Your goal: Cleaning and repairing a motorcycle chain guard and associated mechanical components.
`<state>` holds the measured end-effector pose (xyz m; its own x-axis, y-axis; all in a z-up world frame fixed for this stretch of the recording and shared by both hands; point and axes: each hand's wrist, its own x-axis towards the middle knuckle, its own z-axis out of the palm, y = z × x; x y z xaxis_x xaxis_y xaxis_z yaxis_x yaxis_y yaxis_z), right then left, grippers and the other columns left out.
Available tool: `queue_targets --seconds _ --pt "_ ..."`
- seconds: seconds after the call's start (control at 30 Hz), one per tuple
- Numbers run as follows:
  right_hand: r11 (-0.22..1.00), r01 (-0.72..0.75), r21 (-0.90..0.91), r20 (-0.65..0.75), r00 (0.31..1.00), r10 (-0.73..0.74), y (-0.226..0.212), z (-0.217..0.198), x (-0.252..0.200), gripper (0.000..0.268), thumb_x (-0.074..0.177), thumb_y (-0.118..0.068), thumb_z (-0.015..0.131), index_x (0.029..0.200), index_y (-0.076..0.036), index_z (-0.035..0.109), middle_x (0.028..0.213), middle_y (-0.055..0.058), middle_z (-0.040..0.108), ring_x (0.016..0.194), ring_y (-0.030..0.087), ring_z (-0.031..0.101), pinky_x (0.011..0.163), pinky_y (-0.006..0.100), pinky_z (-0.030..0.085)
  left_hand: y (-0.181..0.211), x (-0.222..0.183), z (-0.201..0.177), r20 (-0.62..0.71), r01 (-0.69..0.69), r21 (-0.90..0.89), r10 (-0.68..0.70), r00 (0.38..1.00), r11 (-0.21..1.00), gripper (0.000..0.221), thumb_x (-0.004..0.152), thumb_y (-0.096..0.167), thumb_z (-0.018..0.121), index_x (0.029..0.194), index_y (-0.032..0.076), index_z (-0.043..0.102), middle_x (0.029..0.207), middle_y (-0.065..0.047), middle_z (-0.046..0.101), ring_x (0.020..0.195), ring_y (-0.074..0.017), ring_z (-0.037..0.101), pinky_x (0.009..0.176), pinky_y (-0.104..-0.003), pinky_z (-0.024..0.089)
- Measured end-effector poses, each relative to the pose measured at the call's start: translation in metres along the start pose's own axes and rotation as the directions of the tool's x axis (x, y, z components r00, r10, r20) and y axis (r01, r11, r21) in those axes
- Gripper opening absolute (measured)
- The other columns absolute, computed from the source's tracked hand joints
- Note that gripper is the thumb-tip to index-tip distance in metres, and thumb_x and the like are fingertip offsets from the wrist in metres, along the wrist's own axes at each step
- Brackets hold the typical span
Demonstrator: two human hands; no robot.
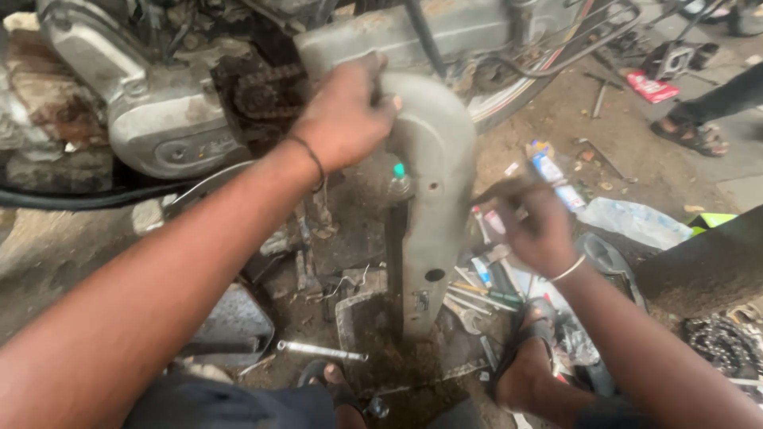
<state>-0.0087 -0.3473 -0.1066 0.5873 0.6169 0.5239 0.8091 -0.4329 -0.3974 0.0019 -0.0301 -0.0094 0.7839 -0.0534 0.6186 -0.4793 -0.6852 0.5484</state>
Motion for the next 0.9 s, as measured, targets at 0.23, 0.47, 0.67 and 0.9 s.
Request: queue_targets --seconds 0.23,0.47,0.67,0.9 --pt "0.981 0.186 -0.053 0.179 0.968 -0.174 0.02 0.02 -0.021 0.016 0.081 -0.005 0.074 0.096 -0.007 0.071 0.096 0.012 0.071 0.089 0.029 0.068 0.077 0.039 0.054 0.007 0.003 -0.014 0.121 0.124 0.007 -0.124 0.985 0.992 0.053 0.09 0.021 0.071 0.135 -0.003 0.058 0.108 -0.022 0.074 0.1 -0.0296 0.073 0.092 -0.038 0.056" --pt "0.779 -0.302 0.55 -0.085 0.907 0.412 0.02 -0.019 -0.02 0.021 0.098 -0.004 0.066 0.118 -0.004 0.072 0.1 0.006 0.074 0.084 0.012 0.071 0.071 0.028 0.059 0.018 -0.004 -0.037 0.324 0.307 -0.241 -0.222 0.92 0.921 0.053 0.09 0.023 0.064 0.141 0.01 0.057 0.113 -0.01 0.07 0.078 -0.0215 0.062 0.067 -0.036 0.054" --pt "0.965 -0.077 0.252 -0.132 0.985 0.113 0.022 -0.02 -0.041 0.033 0.091 -0.012 0.073 0.124 -0.009 0.071 0.12 0.012 0.073 0.106 0.022 0.07 0.091 0.033 0.056 0.003 0.006 -0.041 0.338 0.332 -0.069 -0.291 0.895 0.941 0.056 0.089 0.048 0.071 0.129 0.01 0.065 0.119 -0.008 0.071 0.104 -0.017 0.067 0.084 -0.032 0.056" --pt "0.972 -0.115 0.203 0.488 0.873 0.001 -0.037 -0.039 -0.02 0.132 0.059 -0.034 0.095 0.164 -0.011 0.017 0.161 0.019 0.037 0.14 0.037 0.04 0.11 0.05 0.027 -0.004 0.002 -0.048 0.307 0.57 -0.102 -0.519 0.798 0.815 0.072 0.084 0.063 0.061 0.136 0.013 0.06 0.129 -0.01 0.065 0.105 -0.0287 0.06 0.083 -0.042 0.049"
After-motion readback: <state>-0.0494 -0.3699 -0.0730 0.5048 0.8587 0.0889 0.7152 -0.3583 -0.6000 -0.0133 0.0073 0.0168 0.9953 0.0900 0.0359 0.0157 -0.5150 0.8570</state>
